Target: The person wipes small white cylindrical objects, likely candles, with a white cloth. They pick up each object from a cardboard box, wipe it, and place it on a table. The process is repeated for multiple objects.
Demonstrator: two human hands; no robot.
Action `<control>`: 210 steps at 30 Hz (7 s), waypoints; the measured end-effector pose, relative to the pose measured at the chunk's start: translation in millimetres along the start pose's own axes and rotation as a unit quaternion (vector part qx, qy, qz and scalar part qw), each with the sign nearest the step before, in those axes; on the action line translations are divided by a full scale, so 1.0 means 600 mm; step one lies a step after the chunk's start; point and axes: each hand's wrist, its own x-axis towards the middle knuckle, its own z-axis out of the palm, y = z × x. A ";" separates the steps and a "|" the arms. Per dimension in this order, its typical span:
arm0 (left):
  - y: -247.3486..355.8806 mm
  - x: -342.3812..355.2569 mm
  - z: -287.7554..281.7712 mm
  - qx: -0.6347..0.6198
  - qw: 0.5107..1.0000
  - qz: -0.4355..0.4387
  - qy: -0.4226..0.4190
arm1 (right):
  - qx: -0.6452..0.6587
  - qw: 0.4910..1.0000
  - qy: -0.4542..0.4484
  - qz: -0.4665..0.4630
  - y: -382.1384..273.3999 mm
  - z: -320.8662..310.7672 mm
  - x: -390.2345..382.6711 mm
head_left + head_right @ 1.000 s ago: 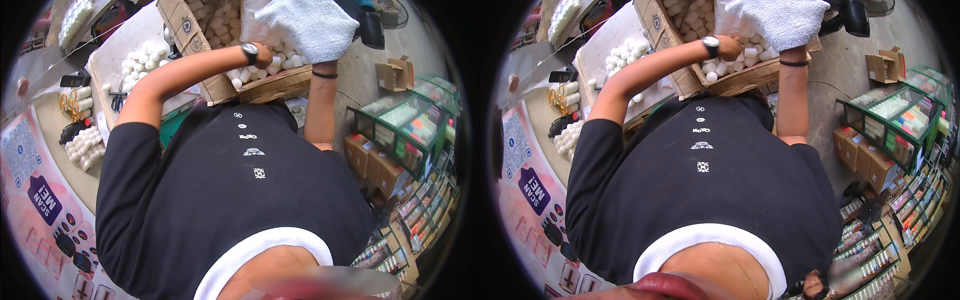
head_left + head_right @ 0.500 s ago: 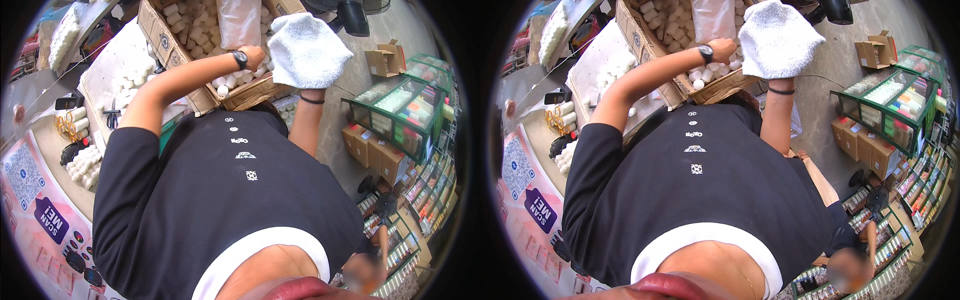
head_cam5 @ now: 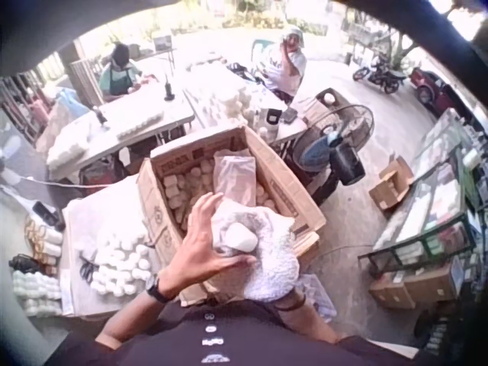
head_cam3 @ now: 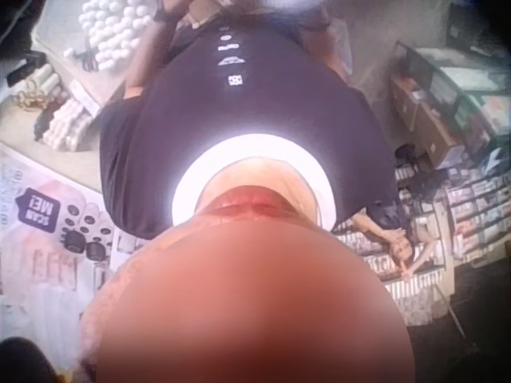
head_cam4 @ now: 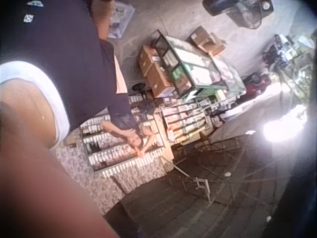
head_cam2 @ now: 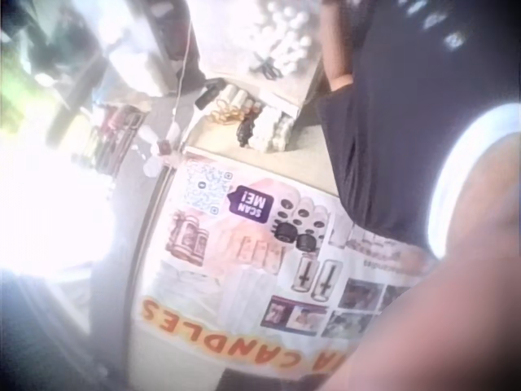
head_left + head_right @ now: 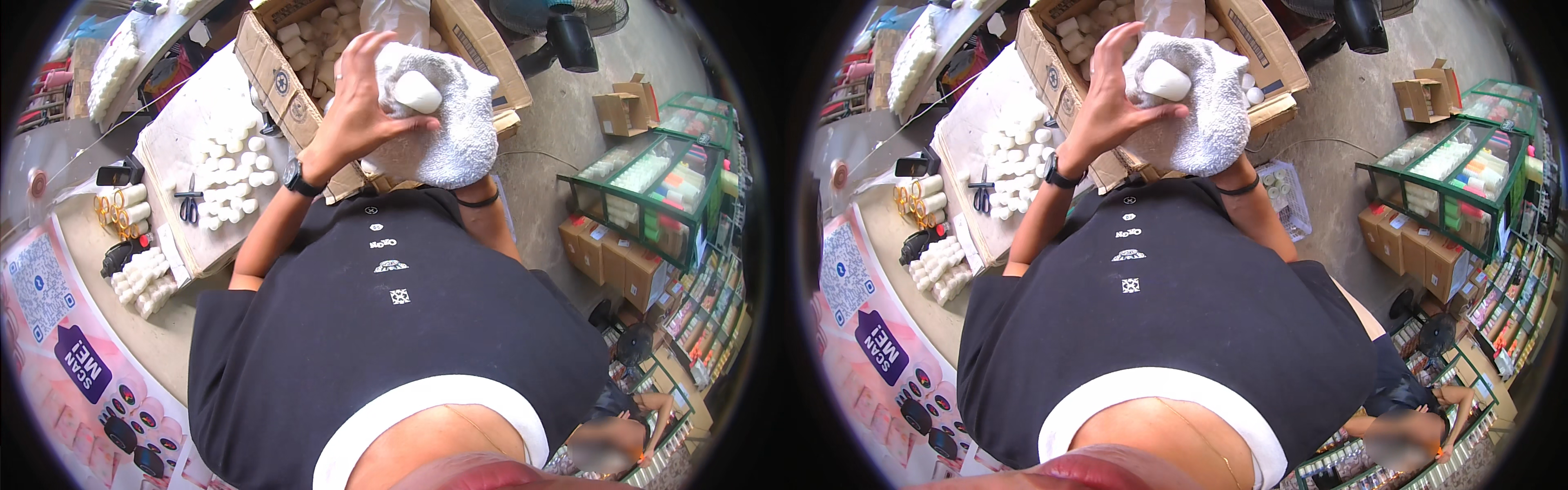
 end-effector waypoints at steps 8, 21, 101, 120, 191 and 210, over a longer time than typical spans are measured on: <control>-0.043 -0.037 -0.041 -0.588 0.673 -0.419 -0.159 | 0.010 1.000 -0.008 0.000 -0.004 0.016 0.000; 0.011 -0.012 -0.035 0.124 0.978 0.158 0.048 | -0.325 0.934 0.018 -0.148 0.028 0.011 0.007; -0.073 0.046 -0.016 -0.120 0.973 -0.129 0.147 | -0.274 0.921 -0.096 -0.259 0.035 0.056 0.114; -0.104 -0.004 0.030 -0.466 0.804 -0.290 0.228 | 0.151 0.984 -0.090 0.026 0.141 -0.076 0.142; -0.027 -0.052 -0.049 -0.118 0.970 0.025 0.212 | 0.012 0.985 0.152 -0.077 0.067 0.091 0.069; -0.025 -0.103 -0.082 -0.226 0.967 0.009 0.114 | -0.220 0.965 0.103 -0.097 0.000 0.060 0.103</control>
